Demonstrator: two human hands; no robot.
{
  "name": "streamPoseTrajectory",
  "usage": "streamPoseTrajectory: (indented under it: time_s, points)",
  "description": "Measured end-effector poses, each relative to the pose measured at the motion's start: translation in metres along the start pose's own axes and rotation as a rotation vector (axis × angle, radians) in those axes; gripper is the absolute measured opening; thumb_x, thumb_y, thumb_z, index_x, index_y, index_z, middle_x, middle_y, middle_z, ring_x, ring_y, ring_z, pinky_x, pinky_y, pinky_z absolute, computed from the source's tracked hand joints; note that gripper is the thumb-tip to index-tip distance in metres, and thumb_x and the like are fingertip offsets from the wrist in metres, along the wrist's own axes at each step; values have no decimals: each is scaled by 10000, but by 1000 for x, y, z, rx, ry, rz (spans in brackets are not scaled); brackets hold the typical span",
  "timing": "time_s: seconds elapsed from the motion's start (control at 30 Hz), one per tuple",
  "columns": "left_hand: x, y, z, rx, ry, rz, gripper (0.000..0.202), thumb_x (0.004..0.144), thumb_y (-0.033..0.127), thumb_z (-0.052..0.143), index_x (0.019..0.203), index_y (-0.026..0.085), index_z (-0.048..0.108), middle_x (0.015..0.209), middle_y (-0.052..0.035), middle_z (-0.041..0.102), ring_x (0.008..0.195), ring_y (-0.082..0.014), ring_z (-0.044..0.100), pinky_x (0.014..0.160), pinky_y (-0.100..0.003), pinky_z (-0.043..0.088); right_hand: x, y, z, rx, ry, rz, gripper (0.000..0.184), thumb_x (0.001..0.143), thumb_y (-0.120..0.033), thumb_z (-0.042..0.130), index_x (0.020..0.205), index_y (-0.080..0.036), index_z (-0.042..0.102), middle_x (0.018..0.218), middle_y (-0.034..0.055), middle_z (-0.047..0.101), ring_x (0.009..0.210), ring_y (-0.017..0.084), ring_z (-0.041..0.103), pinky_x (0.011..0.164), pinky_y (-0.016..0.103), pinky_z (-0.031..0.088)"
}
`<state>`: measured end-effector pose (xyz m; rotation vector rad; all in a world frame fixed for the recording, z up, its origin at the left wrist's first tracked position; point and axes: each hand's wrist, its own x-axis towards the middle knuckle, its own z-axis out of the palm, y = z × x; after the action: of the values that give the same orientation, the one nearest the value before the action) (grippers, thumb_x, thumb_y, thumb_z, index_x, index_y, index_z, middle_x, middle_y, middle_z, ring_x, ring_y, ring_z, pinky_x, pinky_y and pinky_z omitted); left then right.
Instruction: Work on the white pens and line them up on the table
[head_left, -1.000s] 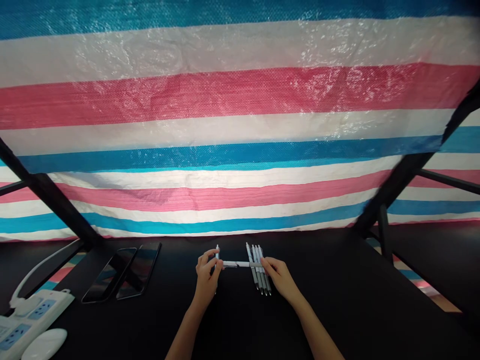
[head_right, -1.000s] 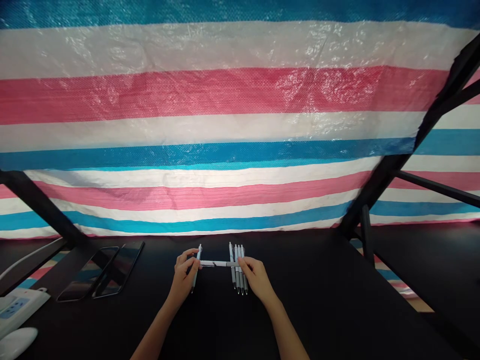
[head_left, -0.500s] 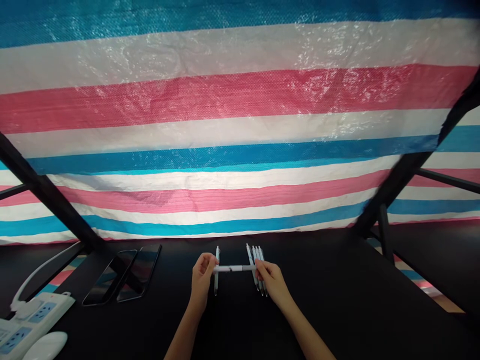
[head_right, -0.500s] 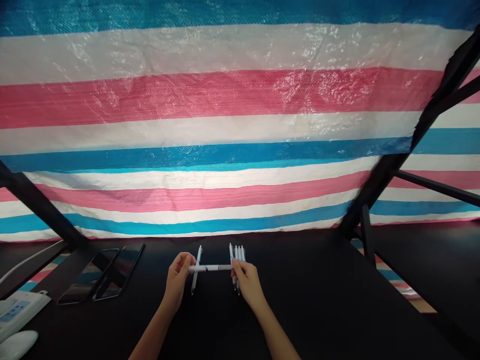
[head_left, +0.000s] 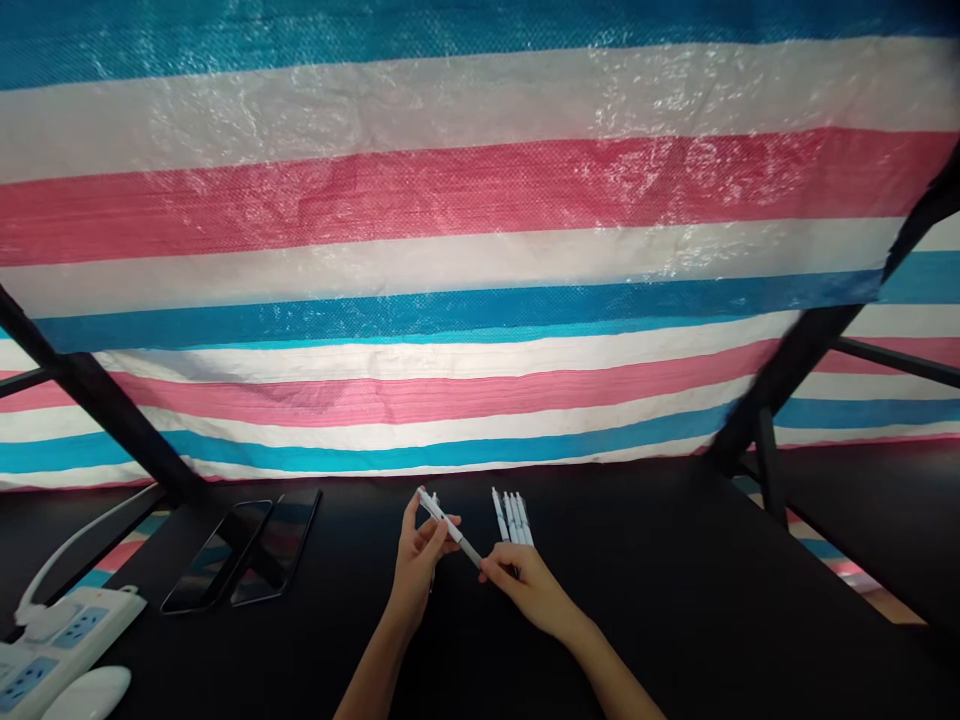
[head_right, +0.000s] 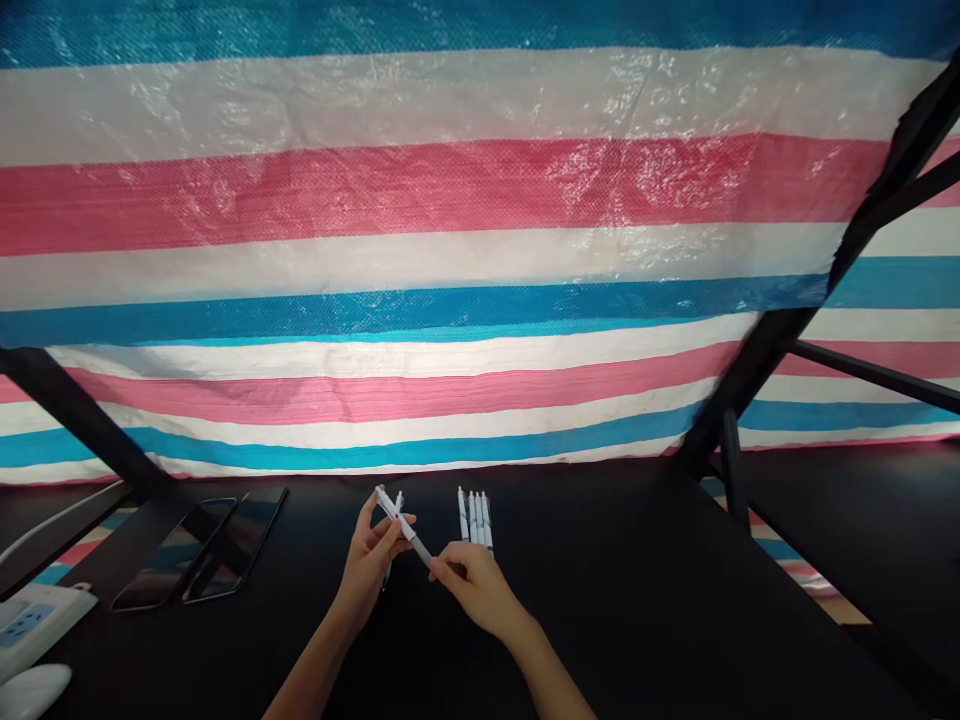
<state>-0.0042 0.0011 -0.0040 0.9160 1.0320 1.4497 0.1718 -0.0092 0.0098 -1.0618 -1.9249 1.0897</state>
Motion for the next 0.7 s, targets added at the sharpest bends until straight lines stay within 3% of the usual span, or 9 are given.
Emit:
streamPoseTrajectory:
  time_s: [0.13,0.33,0.7]
  points:
    - [1,3,-2,-37,-29,-33,914,732,394,673,1434,262,102,792,-26,669,694,-146,622,645,-286,511,3,8,-9,36,137,1,414,883,-475,426,694,-175,641,637,11,549,608,145,484,564,248,339]
    - [2,8,-5,-10,-84,-67,932,695,430,688,1428,249,141,739,2,633,652,-133,582,628,-266,480,6,21,-24,173,328,65,503,833,-592,426,646,-161,606,521,-27,391,505,117,386,498,239,297]
    - [3,7,-8,60,-113,-63,859,673,454,687,1376,210,258,712,-8,647,629,-146,583,643,-286,458,7,25,-34,296,513,104,485,803,-614,474,597,-184,566,508,-23,398,521,137,403,547,262,357]
